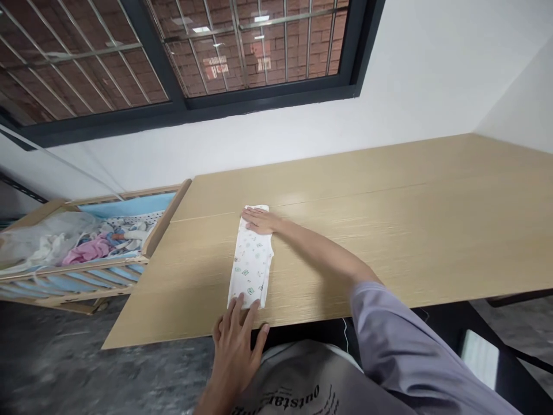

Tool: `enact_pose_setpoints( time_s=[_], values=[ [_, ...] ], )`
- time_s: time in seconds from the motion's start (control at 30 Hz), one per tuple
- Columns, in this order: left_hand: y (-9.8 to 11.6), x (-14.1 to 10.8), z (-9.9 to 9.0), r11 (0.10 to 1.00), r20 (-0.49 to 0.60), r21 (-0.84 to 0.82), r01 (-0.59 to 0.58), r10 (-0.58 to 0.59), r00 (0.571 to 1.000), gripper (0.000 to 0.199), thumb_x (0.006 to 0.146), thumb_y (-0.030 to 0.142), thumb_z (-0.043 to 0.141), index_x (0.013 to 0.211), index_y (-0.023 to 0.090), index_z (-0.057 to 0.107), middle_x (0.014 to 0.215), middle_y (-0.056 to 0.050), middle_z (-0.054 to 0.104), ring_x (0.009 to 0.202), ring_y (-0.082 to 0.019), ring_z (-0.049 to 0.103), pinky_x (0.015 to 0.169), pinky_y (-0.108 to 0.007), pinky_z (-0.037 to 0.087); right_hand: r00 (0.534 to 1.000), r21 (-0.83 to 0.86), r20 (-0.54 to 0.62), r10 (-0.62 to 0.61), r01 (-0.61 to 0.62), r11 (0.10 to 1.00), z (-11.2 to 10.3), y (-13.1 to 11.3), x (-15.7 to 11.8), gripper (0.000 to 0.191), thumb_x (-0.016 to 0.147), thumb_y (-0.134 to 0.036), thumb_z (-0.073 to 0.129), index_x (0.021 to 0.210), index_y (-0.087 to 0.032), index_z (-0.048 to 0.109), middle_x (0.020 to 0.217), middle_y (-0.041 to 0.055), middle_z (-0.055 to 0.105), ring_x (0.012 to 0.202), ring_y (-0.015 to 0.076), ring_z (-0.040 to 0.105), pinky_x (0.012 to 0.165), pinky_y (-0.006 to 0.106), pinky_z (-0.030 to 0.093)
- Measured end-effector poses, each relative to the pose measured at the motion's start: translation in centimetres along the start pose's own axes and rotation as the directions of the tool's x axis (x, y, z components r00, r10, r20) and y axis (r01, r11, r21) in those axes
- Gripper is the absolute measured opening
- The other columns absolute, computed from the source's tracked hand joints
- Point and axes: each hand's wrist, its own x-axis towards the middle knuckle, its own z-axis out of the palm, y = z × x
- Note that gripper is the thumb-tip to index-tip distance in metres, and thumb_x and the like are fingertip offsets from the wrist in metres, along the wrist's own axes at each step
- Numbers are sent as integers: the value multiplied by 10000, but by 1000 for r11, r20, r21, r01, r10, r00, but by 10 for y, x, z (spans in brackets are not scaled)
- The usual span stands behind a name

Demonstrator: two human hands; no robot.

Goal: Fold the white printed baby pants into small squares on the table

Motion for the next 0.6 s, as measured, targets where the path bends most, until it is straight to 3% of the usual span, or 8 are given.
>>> enact_pose_setpoints(
  time_s=[0.1,0.2,0.27,0.37,0.47,0.6],
  values=[
    [-22,9,-2,995,0,-99,31,-31,1000,319,987,293,548,1287,289,655,1402,-100,636,1231,-277,615,953,-441,454,987,35,-156,-33,39,999,-8,-43,-34,580,1022,-405,450,1541,-148,418,1584,177,406,1473,311,359,1193,494,305],
    [-47,17,-4,977,-5,-208,-39,39,999,279,999,250,516,1223,273,681,1294,-81,706,1136,-221,669,942,-392,471,983,109,-126,-130,144,984,-13,-96,-84,394,1038,-355,439,1303,-153,650,1208,147,666,1129,261,620,984,433,499],
    [-59,19,-5,961,14,-255,-103,110,994,280,1004,239,500,1207,264,691,1267,-84,721,1135,-209,677,949,-377,474,976,138,-70,-205,213,967,-12,-127,-119,370,1044,-356,440,1244,-161,683,1093,126,678,1029,236,636,912,392,525],
    [-66,19,-6,945,53,-278,-174,196,979,290,1002,237,503,1223,265,690,1274,-87,721,1169,-213,672,955,-372,477,966,135,-28,-256,258,957,-1,-159,-166,397,1033,-404,478,1292,-165,659,1180,138,662,1094,241,626,984,393,504],
    [-67,15,-5,920,43,-315,-235,261,964,303,977,273,578,1266,261,665,1278,-83,720,1159,-218,675,966,-375,487,980,98,-56,-189,194,976,16,-173,-202,466,1003,-449,535,1381,-184,600,1305,154,626,1223,279,581,1059,431,469],
    [-64,8,-5,852,-2,-400,-338,368,930,285,963,206,601,1231,274,667,1215,-41,746,995,-166,695,921,-327,504,977,32,-171,-132,139,990,41,-180,-233,381,1013,-324,525,1361,-192,605,1235,152,665,1184,284,602,1032,447,497]
  ],
)
